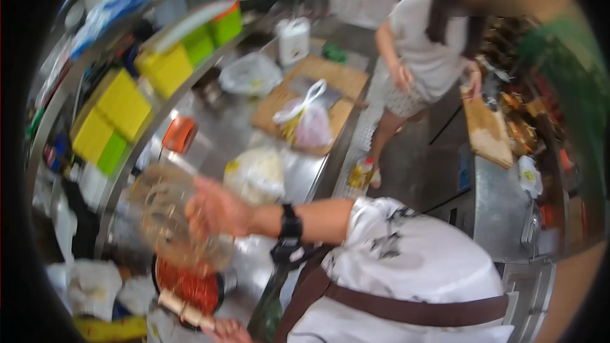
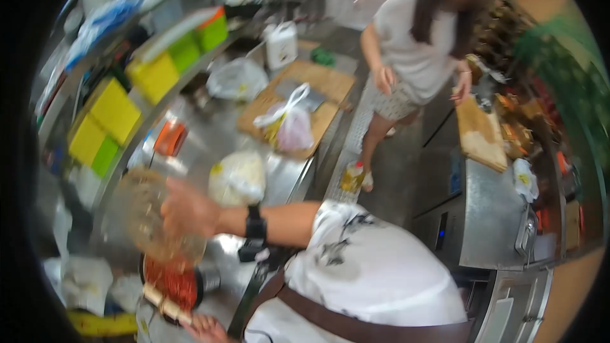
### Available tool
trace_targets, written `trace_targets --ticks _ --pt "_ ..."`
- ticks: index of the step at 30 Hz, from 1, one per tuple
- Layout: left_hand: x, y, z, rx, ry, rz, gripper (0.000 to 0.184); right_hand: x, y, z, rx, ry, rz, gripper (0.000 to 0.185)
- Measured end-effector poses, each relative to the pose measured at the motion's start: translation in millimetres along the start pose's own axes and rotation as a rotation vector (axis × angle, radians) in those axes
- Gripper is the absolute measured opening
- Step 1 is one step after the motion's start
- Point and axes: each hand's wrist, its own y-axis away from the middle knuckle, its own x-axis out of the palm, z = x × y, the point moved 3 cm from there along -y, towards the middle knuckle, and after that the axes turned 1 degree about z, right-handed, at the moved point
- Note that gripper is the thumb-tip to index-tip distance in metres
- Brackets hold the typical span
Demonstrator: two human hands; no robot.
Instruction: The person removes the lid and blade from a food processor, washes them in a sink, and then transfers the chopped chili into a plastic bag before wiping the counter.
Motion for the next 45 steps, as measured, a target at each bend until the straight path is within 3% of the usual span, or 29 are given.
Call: trace_targets --ticks 1,4,8,10,11,12,13,17,20,22,31,34,39,41,44,45 --pt "3.6 -3.2 -1.6 -0.070 0.078 0.071 0.048 4.9 1.5 4.6 -0.012 0.072 -0.016 0.066" --pt "13.5 -1.9 -4.4 -0.073 0.090 0.006 0.036 20.9 1.1 -0.3 -0.022 0.131 -0.020 0.064" --pt "-11.7 -25.8 2.6 -0.030 0.037 -0.049 0.036 22.6 -4.4 2.3 -0.048 0.052 0.036 0.064" --pt "-30.7 -2.6 -12.8 0.077 -0.024 -0.168 0.038 1.0 -13.5 1.7 -0.023 -0.059 0.193 0.065" --pt "-6.0 -6.3 -11.4 0.044 -0.001 -0.097 0.042 -17.7 -16.0 -1.0 -0.116 0.019 0.134 0.068" --pt "-6.2 1.5 -10.0 0.015 0.059 -0.211 0.044 0.7 -8.7 8.4 -0.055 0.068 0.056 0.056" --pt "6.6 6.4 -6.4 0.032 0.102 -0.322 0.034 5.5 -5.5 8.1 -0.017 -0.135 -0.004 0.058" --pt "22.2 11.1 -3.8 0.066 -0.046 -0.141 0.037 11.0 -5.6 21.0 -0.045 0.288 -0.141 0.071" --pt "36.6 16.7 -2.2 0.108 -0.078 -0.210 0.037 -2.2 -18.0 25.5 0.015 0.098 0.122 0.066" --pt "39.7 21.8 -6.3 0.141 -0.081 -0.180 0.037 2.4 -23.8 20.9 -0.004 0.146 -0.013 0.065" --pt "82.2 57.0 5.6 0.392 -0.145 -0.274 0.036 -1.6 -64.0 -10.3 0.248 -0.012 0.290 0.067" --pt "89.0 65.7 15.3 0.445 -0.113 -0.318 0.036 17.8 -63.9 -16.5 0.100 0.178 -0.118 0.061" --pt "103.3 91.5 32.8 0.615 -0.267 -0.427 0.040 -26.4 -91.6 -13.2 0.459 -0.236 0.346 0.042" --pt "109.4 107.5 42.5 0.694 -0.191 -0.449 0.038 -10.2 -87.8 -31.2 0.496 -0.208 0.506 0.050" --pt "142.0 140.0 58.2 0.860 -0.199 -0.544 0.035 35.9 -70.7 -64.3 0.719 -0.440 0.722 0.061" --pt "155.0 153.8 65.6 0.914 -0.222 -0.613 0.034 55.7 -63.8 -78.5 0.638 -0.200 0.500 0.063"
